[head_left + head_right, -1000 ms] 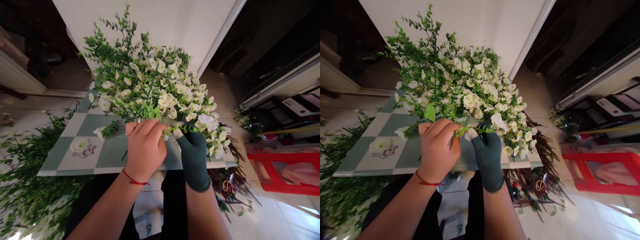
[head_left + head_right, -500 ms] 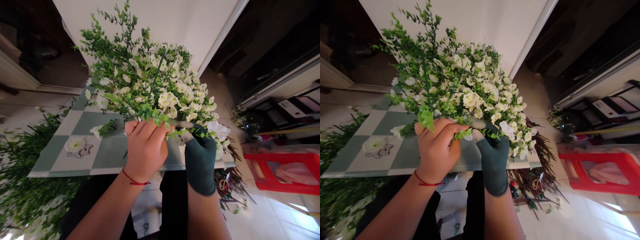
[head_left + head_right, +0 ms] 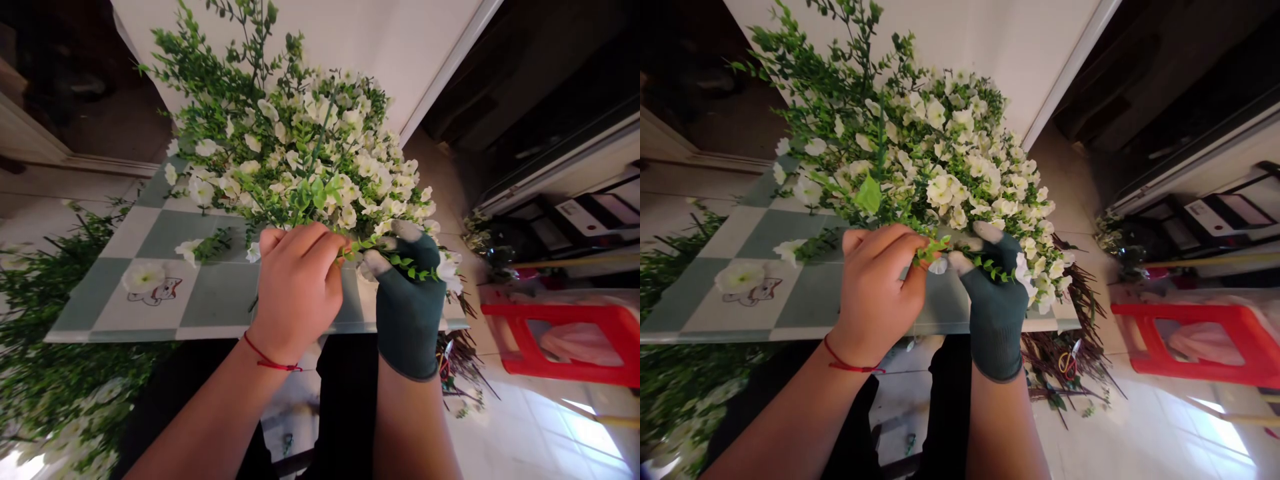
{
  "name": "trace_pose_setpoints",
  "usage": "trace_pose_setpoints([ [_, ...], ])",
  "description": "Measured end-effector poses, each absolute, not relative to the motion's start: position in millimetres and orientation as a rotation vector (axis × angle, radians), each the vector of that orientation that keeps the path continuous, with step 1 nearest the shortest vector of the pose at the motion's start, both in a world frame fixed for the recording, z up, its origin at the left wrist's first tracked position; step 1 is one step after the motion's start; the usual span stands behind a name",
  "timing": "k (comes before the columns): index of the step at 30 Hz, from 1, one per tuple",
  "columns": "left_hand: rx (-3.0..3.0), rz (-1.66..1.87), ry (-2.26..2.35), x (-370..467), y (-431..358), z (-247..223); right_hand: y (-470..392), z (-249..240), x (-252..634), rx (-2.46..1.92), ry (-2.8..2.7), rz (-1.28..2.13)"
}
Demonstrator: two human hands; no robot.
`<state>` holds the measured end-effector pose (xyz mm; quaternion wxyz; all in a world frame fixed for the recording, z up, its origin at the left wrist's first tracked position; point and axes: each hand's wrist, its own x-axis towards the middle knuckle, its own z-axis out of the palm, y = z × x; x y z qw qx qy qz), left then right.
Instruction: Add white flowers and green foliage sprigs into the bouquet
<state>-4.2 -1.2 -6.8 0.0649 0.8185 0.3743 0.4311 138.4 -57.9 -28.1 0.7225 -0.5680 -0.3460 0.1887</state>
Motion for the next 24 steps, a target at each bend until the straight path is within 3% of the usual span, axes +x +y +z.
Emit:
trace_pose_setpoints([
  [11, 2.535, 1.292, 1.092, -8, -1, -2, -60, -26, 150, -1.255, -0.832, 0.239],
  [18, 2.515, 1.241, 1.139, -12, 4, -4, -63, -8, 148, -1.245, -0.706, -0.046],
  [24, 2.45, 1.156, 1.154, -11, 4, -4, -64, -9, 153, -1.33, -0.81, 0.088],
])
